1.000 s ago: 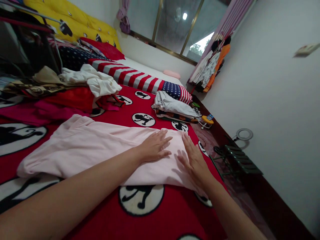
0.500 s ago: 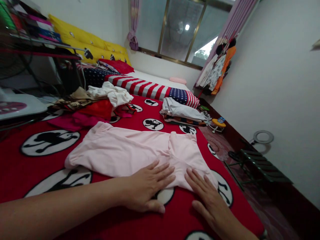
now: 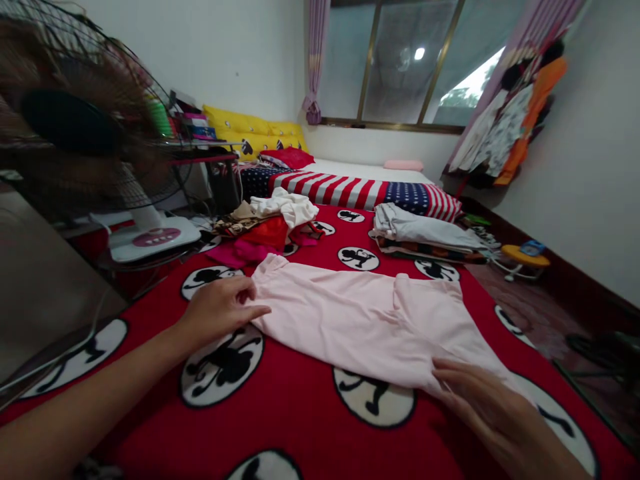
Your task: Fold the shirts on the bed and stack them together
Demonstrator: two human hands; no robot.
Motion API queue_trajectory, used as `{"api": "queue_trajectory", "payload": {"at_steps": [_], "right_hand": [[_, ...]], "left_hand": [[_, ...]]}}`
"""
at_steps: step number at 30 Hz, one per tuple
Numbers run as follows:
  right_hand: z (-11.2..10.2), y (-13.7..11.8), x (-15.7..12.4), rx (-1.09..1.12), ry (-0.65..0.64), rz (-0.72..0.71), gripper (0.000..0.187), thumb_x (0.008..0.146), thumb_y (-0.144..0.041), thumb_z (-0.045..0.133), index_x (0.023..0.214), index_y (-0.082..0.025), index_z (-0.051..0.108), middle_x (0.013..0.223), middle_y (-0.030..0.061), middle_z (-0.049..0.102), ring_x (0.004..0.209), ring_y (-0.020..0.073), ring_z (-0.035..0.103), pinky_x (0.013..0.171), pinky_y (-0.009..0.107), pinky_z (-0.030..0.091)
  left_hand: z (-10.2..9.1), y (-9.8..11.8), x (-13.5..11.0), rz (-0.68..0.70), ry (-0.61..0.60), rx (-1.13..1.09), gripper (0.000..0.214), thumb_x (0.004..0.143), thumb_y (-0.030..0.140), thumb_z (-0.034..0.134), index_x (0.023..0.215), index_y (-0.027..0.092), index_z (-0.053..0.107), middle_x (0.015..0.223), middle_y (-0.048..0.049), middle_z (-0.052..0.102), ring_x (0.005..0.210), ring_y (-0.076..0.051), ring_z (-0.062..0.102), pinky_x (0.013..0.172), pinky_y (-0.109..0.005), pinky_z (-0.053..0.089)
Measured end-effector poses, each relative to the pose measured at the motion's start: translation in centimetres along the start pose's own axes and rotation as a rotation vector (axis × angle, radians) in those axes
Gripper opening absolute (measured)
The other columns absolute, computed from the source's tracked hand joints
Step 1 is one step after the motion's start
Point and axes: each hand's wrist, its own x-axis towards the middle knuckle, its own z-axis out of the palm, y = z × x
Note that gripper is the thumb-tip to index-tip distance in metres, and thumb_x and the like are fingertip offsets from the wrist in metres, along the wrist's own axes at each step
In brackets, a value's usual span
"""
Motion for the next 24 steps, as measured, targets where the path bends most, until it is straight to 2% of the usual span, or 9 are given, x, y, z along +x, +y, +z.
{"api": "queue_trajectory", "payload": {"at_steps": [3,7,11,13,15,18,20,22,24], "right_hand": [[0.9,-1.4,1.8,0.108,0.036,-0.014,0.022,0.085,-0.041,0.059,0.102,-0.033,0.07,0.114,0.0068,0.069,0.101,0.0254,0.067,0.082,0.037,0.059],[2.9,-3.6,3.8,0.179,-0.073,-0.067,0.021,0.085,-0.039,0.058,0.1,-0.031,0.07,0.117,0.0078,0.066,0.107,0.0245,0.064,0.087,0.036,0.056],[4.2,-4.2,4.5,0.157,-0.086,-0.086,0.018,0.085,-0.04,0.059,0.095,-0.031,0.071,0.115,0.0072,0.066,0.106,0.0242,0.063,0.088,0.037,0.054],[4.2,-4.1,4.6,0.171,-0.071,-0.083,0.019,0.085,-0.041,0.058,0.094,-0.031,0.071,0.113,0.0071,0.066,0.105,0.0236,0.063,0.088,0.037,0.053],[3.6,-4.1,4.9,0.187,-0.091,-0.079,0.019,0.086,-0.04,0.056,0.093,-0.031,0.071,0.111,0.0066,0.067,0.102,0.0227,0.063,0.086,0.035,0.053],[2.4,-4.7,6.3,0.161,-0.231,-0.06,0.018,0.085,-0.039,0.056,0.083,-0.03,0.072,0.102,0.0047,0.069,0.092,0.0207,0.066,0.077,0.031,0.053],[1.9,-5.5,7.9,0.08,-0.326,-0.003,0.022,0.084,-0.04,0.056,0.072,-0.028,0.071,0.085,0.0036,0.069,0.076,0.0199,0.065,0.068,0.031,0.051],[2.0,-6.5,9.7,0.027,-0.325,0.037,0.024,0.084,-0.04,0.057,0.069,-0.027,0.07,0.073,0.0029,0.067,0.069,0.0198,0.063,0.065,0.031,0.049],[3.1,-7.6,11.4,0.083,-0.239,-0.009,0.016,0.084,-0.036,0.059,0.08,-0.026,0.071,0.081,0.0036,0.069,0.077,0.0203,0.063,0.071,0.031,0.049]], "left_hand": [[-1.1,-1.9,-1.8,-0.204,-0.114,0.187,0.045,0.068,0.067,0.061,0.064,0.022,0.063,0.066,-0.0018,0.065,0.064,-0.02,0.057,0.052,-0.026,0.028],[0.0,-2.1,-3.1,-0.242,-0.116,0.221,0.036,0.07,0.057,0.06,0.065,0.022,0.062,0.071,-0.0035,0.066,0.065,-0.021,0.059,0.053,-0.026,0.03],[0.7,-2.3,-2.6,-0.102,0.033,-0.097,0.018,0.075,0.034,0.053,0.076,0.021,0.065,0.081,-0.0034,0.068,0.077,-0.02,0.062,0.067,-0.026,0.043],[0.3,-2.8,-2.1,-0.071,0.128,-0.313,0.02,0.075,0.033,0.054,0.082,0.02,0.066,0.09,-0.0045,0.069,0.085,-0.02,0.062,0.072,-0.026,0.046],[-0.4,-3.9,-1.7,-0.089,0.155,-0.441,0.022,0.074,0.036,0.057,0.082,0.018,0.067,0.09,-0.0058,0.069,0.086,-0.021,0.062,0.072,-0.026,0.047],[-1.1,-6.6,-1.5,-0.126,0.022,-0.455,0.022,0.07,0.037,0.061,0.078,0.017,0.069,0.083,-0.005,0.07,0.079,-0.02,0.063,0.072,-0.026,0.048],[-1.3,-8.7,-1.4,-0.123,-0.107,-0.386,0.019,0.069,0.034,0.061,0.072,0.018,0.069,0.077,-0.0037,0.07,0.077,-0.02,0.063,0.073,-0.026,0.047],[-1.6,-10.3,-1.1,-0.128,-0.177,-0.265,0.017,0.068,0.031,0.058,0.067,0.018,0.069,0.072,-0.003,0.07,0.073,-0.02,0.063,0.072,-0.027,0.047],[-1.9,-11.0,-0.4,-0.165,-0.147,-0.126,0.017,0.066,0.029,0.055,0.064,0.019,0.069,0.07,-0.0029,0.069,0.071,-0.021,0.063,0.07,-0.028,0.046]]}}
